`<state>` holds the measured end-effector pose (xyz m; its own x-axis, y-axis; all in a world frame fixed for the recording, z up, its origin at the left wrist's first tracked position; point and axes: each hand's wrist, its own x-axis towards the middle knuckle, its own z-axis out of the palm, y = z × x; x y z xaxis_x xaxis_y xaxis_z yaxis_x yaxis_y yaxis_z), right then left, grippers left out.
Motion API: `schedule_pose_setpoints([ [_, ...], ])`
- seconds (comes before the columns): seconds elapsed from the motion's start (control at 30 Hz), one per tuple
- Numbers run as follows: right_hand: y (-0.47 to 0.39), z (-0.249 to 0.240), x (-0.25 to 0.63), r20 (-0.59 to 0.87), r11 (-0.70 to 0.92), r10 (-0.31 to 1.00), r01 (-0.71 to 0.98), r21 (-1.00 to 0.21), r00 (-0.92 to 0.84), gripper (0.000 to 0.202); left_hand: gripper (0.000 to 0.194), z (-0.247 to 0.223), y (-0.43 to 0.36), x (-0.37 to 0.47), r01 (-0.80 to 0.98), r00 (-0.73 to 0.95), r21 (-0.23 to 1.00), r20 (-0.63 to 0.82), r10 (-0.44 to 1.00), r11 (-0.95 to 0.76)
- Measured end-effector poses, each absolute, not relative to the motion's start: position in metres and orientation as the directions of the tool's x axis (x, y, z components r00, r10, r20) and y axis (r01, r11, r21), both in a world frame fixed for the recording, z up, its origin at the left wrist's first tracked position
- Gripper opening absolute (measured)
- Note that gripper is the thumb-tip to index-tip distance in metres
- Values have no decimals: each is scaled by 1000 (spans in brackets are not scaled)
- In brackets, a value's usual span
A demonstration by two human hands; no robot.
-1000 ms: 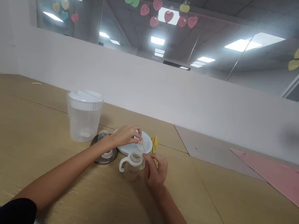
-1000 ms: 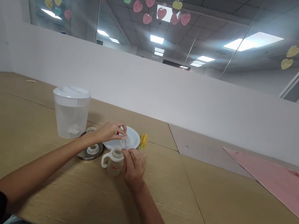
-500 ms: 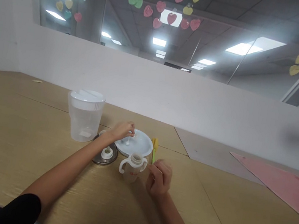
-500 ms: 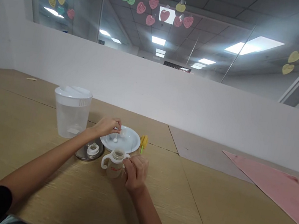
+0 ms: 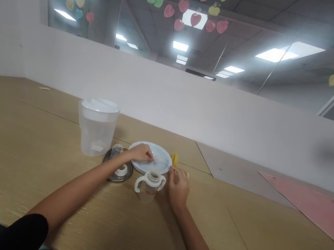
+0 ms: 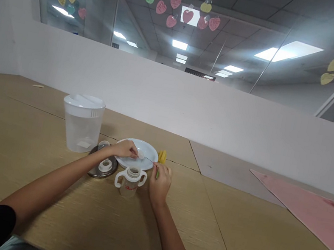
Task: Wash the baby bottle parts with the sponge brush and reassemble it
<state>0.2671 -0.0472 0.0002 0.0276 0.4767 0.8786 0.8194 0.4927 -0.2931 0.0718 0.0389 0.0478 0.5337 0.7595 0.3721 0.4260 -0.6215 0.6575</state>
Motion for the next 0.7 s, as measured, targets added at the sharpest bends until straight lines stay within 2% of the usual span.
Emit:
schedule_pose_setpoints([
  [0.17, -42, -6, 272, 827, 461, 561, 810, -363, 51, 27, 39, 75, 32, 65, 301, 474, 825, 307, 825, -479],
  [0.23, -42, -7, 271, 820, 462, 569, 801, -380, 61, 28, 43, 93, 20, 61, 227, 464, 868, 303, 833, -442],
  [0.3, -43, -7, 269, 816, 464, 574, 796, -388, 64, 28, 42, 110, 4, 57, 71, 484, 933, 277, 830, -352],
  [0.37, -44, -6, 268, 815, 470, 576, 791, -391, 61, 28, 36, 123, -13, 57, 42, 531, 940, 267, 804, -340],
  [0.47, -45, -5, 266, 821, 483, 568, 786, -387, 55, 28, 30, 133, -32, 60, 95, 554, 919, 272, 787, -384],
  [0.57, -45, -4, 266, 833, 495, 552, 787, -370, 44, 29, 28, 132, -37, 64, 156, 571, 893, 266, 777, -421],
  [0.7, -45, -3, 265, 841, 507, 540, 790, -346, 23, 29, 25, 124, -33, 69, 138, 615, 896, 256, 746, -421],
])
